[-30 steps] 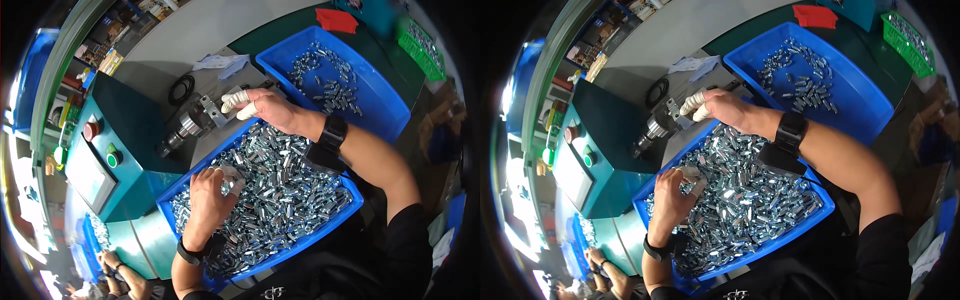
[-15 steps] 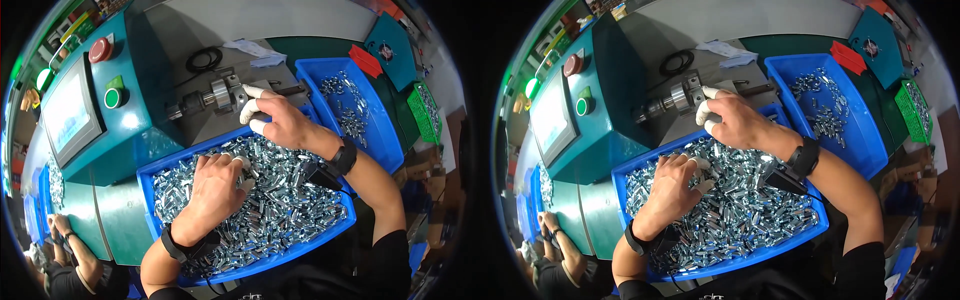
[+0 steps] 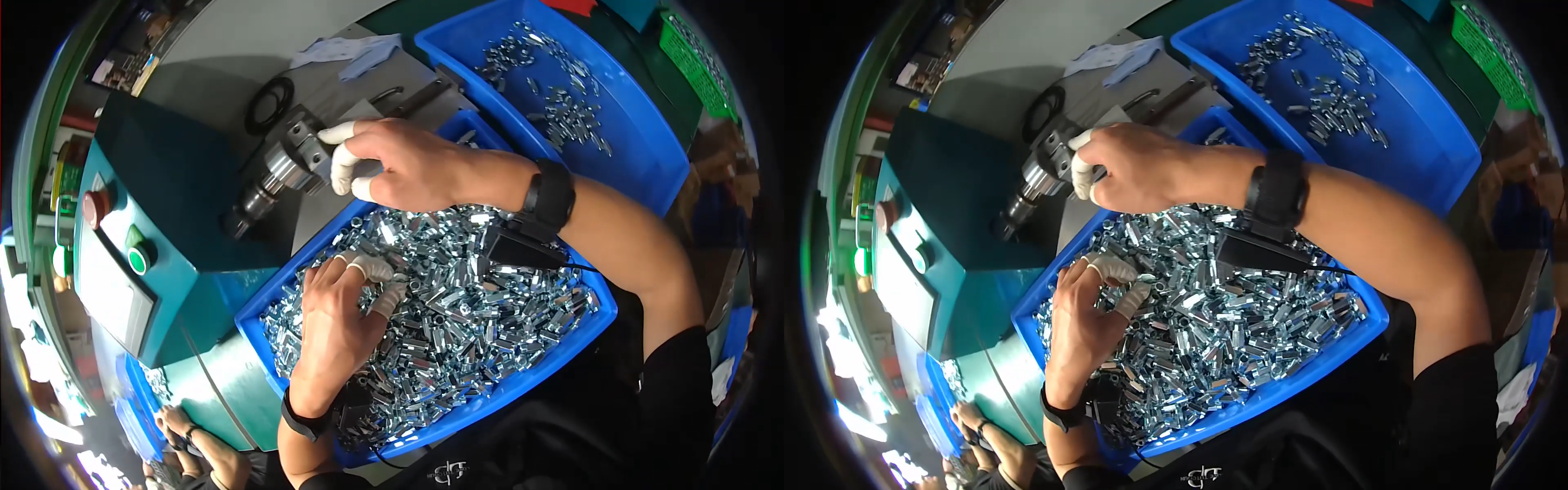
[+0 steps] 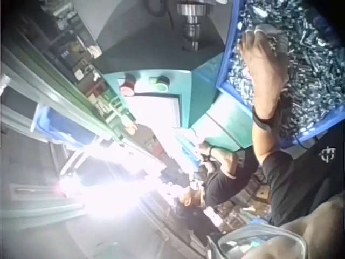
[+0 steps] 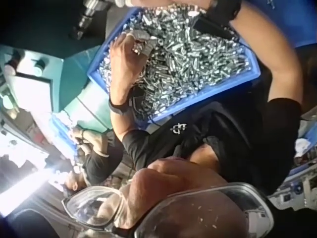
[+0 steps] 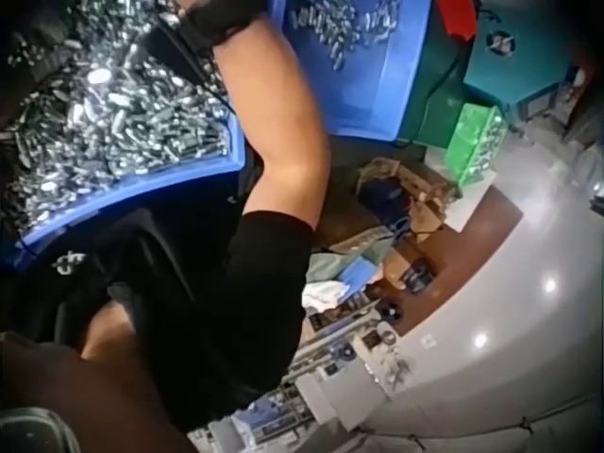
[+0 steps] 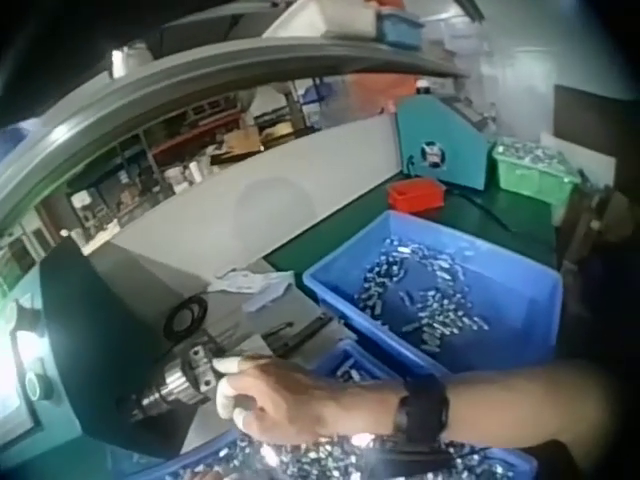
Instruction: The person picks up a metal part from a blue bin, inserts it into a machine for processing, and then places the finished part into a separate blue tray. This cycle is repeated with several parts, with the person occasionally shifting the parts in the bin by hand.
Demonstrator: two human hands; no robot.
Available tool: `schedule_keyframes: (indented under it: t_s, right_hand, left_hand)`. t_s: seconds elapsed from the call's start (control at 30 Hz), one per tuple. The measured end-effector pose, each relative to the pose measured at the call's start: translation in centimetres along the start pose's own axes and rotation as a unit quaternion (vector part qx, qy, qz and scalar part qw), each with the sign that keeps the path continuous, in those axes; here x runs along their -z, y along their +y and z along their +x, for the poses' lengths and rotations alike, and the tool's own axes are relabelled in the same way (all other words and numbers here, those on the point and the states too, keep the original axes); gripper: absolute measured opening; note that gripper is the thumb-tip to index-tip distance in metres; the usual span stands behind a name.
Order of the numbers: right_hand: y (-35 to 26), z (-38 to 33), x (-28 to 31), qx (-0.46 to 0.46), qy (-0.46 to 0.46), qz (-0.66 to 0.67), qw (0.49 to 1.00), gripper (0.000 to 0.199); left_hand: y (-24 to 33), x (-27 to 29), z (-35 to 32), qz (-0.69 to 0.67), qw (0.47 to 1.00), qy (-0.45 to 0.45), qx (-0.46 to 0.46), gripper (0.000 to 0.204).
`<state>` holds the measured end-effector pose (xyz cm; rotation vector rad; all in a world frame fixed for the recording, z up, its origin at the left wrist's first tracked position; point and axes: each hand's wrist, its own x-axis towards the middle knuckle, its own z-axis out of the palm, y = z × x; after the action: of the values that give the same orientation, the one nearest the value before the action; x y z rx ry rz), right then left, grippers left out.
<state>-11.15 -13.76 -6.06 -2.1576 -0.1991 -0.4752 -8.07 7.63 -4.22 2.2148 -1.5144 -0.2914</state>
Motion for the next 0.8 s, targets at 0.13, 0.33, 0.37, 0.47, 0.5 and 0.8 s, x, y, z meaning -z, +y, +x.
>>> schedule_keyframes:
  t_s: [0.13, 0.33, 0.37, 0.47, 0.5, 0.8]
  right_hand:
    - [-0.3, 0.0, 0.1, -0.027, -0.017, 0.029, 0.999, 0.015]
    - [0.0, 0.4, 0.1, -0.066, 0.028, 0.068, 0.995, 0.015]
    - [0.1, 0.5, 0.1, -0.094, 0.031, 0.092, 0.991, 0.015]
    - [1.0, 1.4, -0.1, -0.076, 0.035, 0.103, 0.991, 0.02]
    - [1.1, 1.7, -0.1, -0.069, 0.038, 0.112, 0.991, 0.023]
    - [-1.7, 4.5, 2.0, -0.164, -0.003, 0.04, 0.986, 0.041]
  left_hand:
    - [0.0, 0.2, 0.1, -0.03, 0.999, -0.001, -0.021, 0.022]
    - [0.1, 0.4, -0.4, -0.034, 0.999, 0.006, -0.01, 0.022]
    - [0.0, 0.5, -0.5, -0.018, 1.0, 0.003, -0.015, 0.021]
    - [-0.3, 0.9, -0.7, 0.011, 1.0, 0.002, -0.022, 0.021]
    - [-0.4, 1.0, -0.7, 0.02, 0.999, 0.001, -0.025, 0.023]
    - [-1.4, 1.1, -0.6, 0.02, 0.999, 0.011, -0.039, 0.029]
